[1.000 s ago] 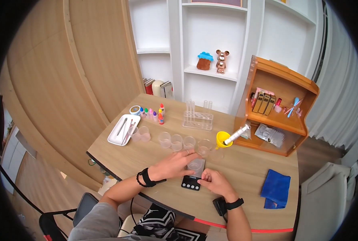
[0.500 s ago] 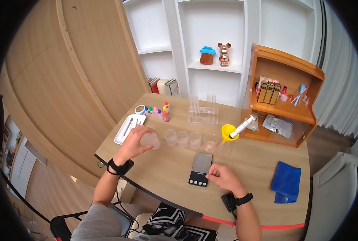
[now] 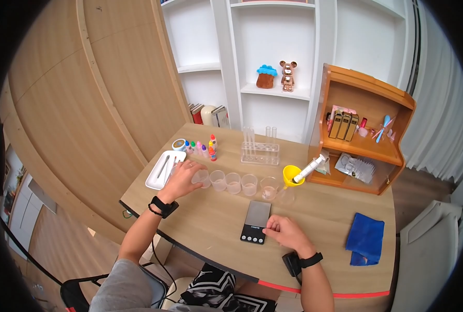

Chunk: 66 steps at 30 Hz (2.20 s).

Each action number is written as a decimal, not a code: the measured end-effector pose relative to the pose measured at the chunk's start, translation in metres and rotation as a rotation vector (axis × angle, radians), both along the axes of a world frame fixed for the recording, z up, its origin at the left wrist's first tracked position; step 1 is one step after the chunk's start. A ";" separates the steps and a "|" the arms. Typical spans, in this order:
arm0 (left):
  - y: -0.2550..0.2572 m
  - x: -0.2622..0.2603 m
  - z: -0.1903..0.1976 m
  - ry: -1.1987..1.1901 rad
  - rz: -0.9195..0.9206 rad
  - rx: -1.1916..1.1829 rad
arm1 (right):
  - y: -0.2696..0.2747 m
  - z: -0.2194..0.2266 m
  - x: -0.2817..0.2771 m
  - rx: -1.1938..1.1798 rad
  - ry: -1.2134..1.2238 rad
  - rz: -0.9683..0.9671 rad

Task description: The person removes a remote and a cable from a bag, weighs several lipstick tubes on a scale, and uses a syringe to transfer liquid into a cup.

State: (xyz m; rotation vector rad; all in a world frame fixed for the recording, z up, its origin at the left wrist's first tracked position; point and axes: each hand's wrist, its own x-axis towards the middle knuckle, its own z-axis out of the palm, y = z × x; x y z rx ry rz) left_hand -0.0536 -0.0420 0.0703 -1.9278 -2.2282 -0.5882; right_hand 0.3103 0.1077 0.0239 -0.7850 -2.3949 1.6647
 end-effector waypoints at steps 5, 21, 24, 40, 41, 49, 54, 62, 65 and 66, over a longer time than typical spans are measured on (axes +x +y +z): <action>0.012 -0.011 -0.014 0.037 0.000 -0.035 | -0.002 0.002 -0.001 -0.014 0.028 -0.009; 0.036 0.017 -0.015 0.108 -0.050 -0.075 | 0.000 0.000 0.000 0.014 -0.003 -0.006; 0.039 0.013 -0.018 0.114 -0.054 -0.090 | 0.000 -0.001 0.001 0.013 0.016 0.000; 0.011 0.074 0.028 -0.118 -0.277 -0.017 | 0.001 -0.004 0.000 0.026 0.026 0.008; 0.014 0.083 0.026 -0.193 -0.329 -0.046 | 0.001 -0.004 0.000 0.027 0.032 -0.001; 0.048 0.126 -0.001 -0.254 -0.509 -0.123 | 0.005 -0.014 0.000 0.019 0.053 0.018; 0.058 0.128 -0.017 -0.504 -0.538 -0.103 | 0.003 -0.008 0.000 0.006 0.045 0.015; 0.054 0.116 -0.028 -0.804 -0.568 -0.234 | 0.003 -0.003 0.001 -0.033 0.073 -0.003; 0.056 0.111 -0.035 -0.895 -0.589 -0.285 | 0.004 -0.010 0.000 0.037 0.274 -0.128; 0.057 0.110 -0.038 -0.907 -0.603 -0.296 | 0.004 -0.009 0.000 0.038 0.265 -0.130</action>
